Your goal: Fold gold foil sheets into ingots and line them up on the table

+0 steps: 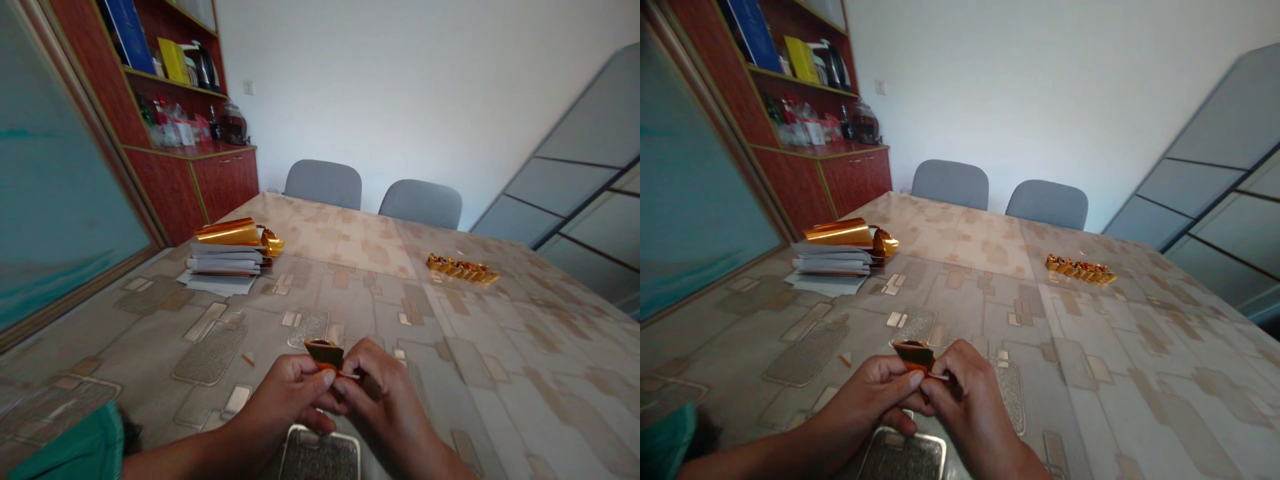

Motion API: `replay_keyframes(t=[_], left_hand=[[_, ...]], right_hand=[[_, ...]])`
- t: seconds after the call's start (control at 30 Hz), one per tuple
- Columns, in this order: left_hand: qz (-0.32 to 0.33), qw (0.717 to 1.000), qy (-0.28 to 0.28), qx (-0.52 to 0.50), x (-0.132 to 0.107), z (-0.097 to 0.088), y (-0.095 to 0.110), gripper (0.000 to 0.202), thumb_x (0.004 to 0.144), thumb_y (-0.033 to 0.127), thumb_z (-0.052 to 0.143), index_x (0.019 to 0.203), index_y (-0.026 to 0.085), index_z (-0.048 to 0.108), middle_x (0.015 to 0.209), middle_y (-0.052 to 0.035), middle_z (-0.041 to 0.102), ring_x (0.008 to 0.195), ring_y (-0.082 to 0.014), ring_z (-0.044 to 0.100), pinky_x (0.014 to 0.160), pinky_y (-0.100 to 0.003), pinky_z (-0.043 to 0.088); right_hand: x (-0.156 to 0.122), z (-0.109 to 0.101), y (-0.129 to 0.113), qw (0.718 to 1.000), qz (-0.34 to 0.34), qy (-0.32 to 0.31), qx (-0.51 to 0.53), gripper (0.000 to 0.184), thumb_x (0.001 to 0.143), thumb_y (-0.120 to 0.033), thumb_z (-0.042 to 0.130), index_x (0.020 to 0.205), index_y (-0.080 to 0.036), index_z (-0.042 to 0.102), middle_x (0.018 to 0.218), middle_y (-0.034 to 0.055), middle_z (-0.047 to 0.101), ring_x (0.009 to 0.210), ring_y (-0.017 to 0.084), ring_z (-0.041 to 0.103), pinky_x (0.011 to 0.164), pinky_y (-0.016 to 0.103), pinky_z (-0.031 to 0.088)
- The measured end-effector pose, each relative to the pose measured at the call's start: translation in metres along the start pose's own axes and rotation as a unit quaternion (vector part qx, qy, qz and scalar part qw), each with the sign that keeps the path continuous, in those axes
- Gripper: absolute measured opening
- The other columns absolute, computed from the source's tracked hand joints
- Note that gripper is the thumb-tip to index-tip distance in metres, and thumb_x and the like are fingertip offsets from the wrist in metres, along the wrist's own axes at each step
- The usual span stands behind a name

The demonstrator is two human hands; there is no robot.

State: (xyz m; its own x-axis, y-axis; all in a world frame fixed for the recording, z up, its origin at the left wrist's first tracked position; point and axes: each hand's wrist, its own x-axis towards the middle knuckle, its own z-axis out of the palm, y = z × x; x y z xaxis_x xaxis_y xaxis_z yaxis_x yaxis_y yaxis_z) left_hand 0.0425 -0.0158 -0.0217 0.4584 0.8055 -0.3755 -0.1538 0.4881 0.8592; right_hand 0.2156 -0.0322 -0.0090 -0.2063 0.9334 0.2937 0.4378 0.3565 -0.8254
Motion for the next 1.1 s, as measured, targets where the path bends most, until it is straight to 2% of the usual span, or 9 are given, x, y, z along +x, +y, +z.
replay_keyframes(t=[0.07, 0.17, 0.27, 0.4, 0.57, 0.67, 0.8, 1.1], left_hand=[[0.006, 1.0, 0.009, -0.008, 0.0, 0.001, 0.001, 0.049, 0.069, 0.055, 0.085, 0.088, 0.011, 0.076, 0.085, -0.0118, 0.078, 0.076, -0.0209, 0.074, 0.055, -0.021, 0.054], [0.027, 0.999, 0.016, -0.034, -0.002, 0.002, 0.004, 0.046, 0.074, 0.051, 0.083, 0.094, 0.011, 0.076, 0.095, -0.0139, 0.078, 0.085, -0.023, 0.075, 0.056, -0.019, 0.052], [0.046, 0.997, 0.004, -0.066, -0.003, 0.002, 0.007, 0.039, 0.081, 0.048, 0.078, 0.101, 0.013, 0.077, 0.106, -0.0147, 0.077, 0.1, -0.0265, 0.072, 0.06, -0.019, 0.053], [0.049, 0.995, 0.006, -0.081, -0.006, 0.002, 0.007, 0.038, 0.083, 0.046, 0.077, 0.108, 0.017, 0.077, 0.108, -0.0131, 0.076, 0.102, -0.0248, 0.069, 0.061, -0.02, 0.053], [0.057, 0.994, 0.03, -0.09, -0.008, 0.003, 0.004, 0.051, 0.073, 0.049, 0.085, 0.117, 0.025, 0.075, 0.105, -0.0082, 0.076, 0.096, -0.0222, 0.067, 0.064, -0.022, 0.054], [0.06, 0.992, 0.045, -0.098, -0.007, 0.003, 0.003, 0.046, 0.069, 0.05, 0.088, 0.106, 0.024, 0.078, 0.095, -0.0062, 0.076, 0.091, -0.0207, 0.067, 0.066, -0.022, 0.053], [0.067, 0.992, 0.039, -0.097, -0.006, 0.004, 0.003, 0.038, 0.066, 0.05, 0.089, 0.088, 0.02, 0.08, 0.086, -0.0054, 0.075, 0.081, -0.0177, 0.065, 0.067, -0.022, 0.053], [0.08, 0.993, 0.037, -0.084, -0.005, 0.005, 0.003, 0.038, 0.067, 0.051, 0.089, 0.084, 0.019, 0.079, 0.082, -0.0054, 0.074, 0.08, -0.0183, 0.065, 0.071, -0.025, 0.054]], right_hand=[[0.0, -0.001, 0.0, 0.999, 0.012, -0.007, 0.039, 0.02, 0.089, -0.027, 0.066, 0.073, -0.021, 0.058, 0.074, -0.0004, 0.058, 0.068, 0.015, 0.053, 0.061, 0.027, 0.038], [-0.001, -0.001, 0.005, 0.984, 0.068, 0.017, 0.163, 0.017, 0.09, -0.039, 0.066, 0.087, -0.023, 0.061, 0.079, 0.0002, 0.059, 0.072, 0.017, 0.055, 0.063, 0.029, 0.04], [-0.002, 0.002, 0.011, 0.956, 0.127, 0.03, 0.264, 0.03, 0.084, -0.048, 0.073, 0.093, -0.023, 0.058, 0.077, -0.0005, 0.059, 0.069, 0.017, 0.054, 0.062, 0.029, 0.039], [-0.003, 0.006, 0.011, 0.964, 0.143, 0.013, 0.222, 0.027, 0.079, -0.042, 0.076, 0.081, -0.021, 0.059, 0.068, -0.0028, 0.053, 0.062, 0.014, 0.045, 0.057, 0.027, 0.034], [-0.003, 0.008, 0.004, 0.978, 0.107, 0.057, 0.172, 0.016, 0.078, -0.03, 0.074, 0.077, -0.021, 0.061, 0.072, -0.0016, 0.054, 0.065, 0.015, 0.047, 0.058, 0.028, 0.035], [-0.004, 0.01, 0.003, 0.978, 0.077, 0.068, 0.183, 0.015, 0.079, -0.026, 0.073, 0.073, -0.021, 0.06, 0.074, -0.0013, 0.054, 0.069, 0.016, 0.049, 0.06, 0.028, 0.037], [-0.005, 0.011, 0.005, 0.974, 0.072, 0.067, 0.205, 0.017, 0.082, -0.026, 0.072, 0.071, -0.021, 0.06, 0.073, -0.002, 0.054, 0.067, 0.014, 0.048, 0.058, 0.027, 0.037], [-0.003, 0.007, 0.001, 0.975, 0.072, 0.054, 0.205, 0.011, 0.08, -0.024, 0.07, 0.074, -0.021, 0.062, 0.07, -0.0022, 0.055, 0.066, 0.014, 0.049, 0.059, 0.028, 0.038]])
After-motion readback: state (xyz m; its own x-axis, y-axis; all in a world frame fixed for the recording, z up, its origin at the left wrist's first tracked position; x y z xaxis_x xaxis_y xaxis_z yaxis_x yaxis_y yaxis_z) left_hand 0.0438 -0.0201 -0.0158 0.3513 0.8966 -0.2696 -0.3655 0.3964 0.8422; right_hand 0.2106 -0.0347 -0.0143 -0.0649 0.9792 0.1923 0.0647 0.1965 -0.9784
